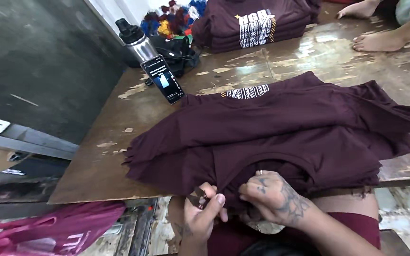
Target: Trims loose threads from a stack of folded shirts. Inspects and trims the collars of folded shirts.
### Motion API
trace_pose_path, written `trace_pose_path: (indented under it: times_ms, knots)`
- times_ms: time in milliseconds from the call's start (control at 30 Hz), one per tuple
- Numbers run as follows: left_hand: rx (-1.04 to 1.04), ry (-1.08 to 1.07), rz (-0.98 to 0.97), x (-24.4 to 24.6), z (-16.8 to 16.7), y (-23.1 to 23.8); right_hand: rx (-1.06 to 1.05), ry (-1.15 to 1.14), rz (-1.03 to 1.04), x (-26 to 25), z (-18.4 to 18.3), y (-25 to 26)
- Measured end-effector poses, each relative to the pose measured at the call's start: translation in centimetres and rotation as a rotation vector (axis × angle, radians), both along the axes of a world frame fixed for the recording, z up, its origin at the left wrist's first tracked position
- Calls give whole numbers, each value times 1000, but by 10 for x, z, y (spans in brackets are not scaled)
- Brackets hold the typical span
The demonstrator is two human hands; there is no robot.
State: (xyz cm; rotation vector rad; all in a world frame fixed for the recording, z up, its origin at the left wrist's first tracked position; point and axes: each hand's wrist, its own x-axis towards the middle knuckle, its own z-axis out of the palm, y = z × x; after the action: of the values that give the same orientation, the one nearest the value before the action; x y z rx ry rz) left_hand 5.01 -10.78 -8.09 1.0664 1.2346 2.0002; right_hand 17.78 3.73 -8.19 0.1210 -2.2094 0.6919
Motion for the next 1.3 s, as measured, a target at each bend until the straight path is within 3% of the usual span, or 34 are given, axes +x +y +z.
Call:
trace_pose_path:
  times_ms: [233, 433, 533, 600, 767, 867, 967, 1100, 1200, 1300]
  knots:
    - [-144, 188, -44, -10, 8, -8, 61, -28, -64, 0, 0, -6]
    - [-259, 319, -43, -16, 10, -17, 53, 142, -15, 11, -28, -7]
    - [-394, 789, 140, -19, 28, -17, 75, 111, -41, 17, -24, -10]
    - [-498, 1131, 168, -18, 49, -18, 60, 106, -31, 15, -2, -11]
    - [-488, 1590, 107, -19, 84, -24, 97, 141, -32, 12, 11, -10]
    - [-485, 1628, -11, -14, 99, -21, 106, 174, -21, 14, 7, -12]
    - [-430, 1677, 39, -20, 91, -27, 124, 190, -29, 18, -5, -13]
    - [-510, 1672, 26, -10, 100, -23, 133, 169, -21, 15, 25, -14]
    - [-479, 1725, 93, -14, 83, -30, 127, 167, -31, 18, 27, -24]
    - [-555, 1461, 122, -15, 98, -29, 26, 145, 137, 26, 24, -37]
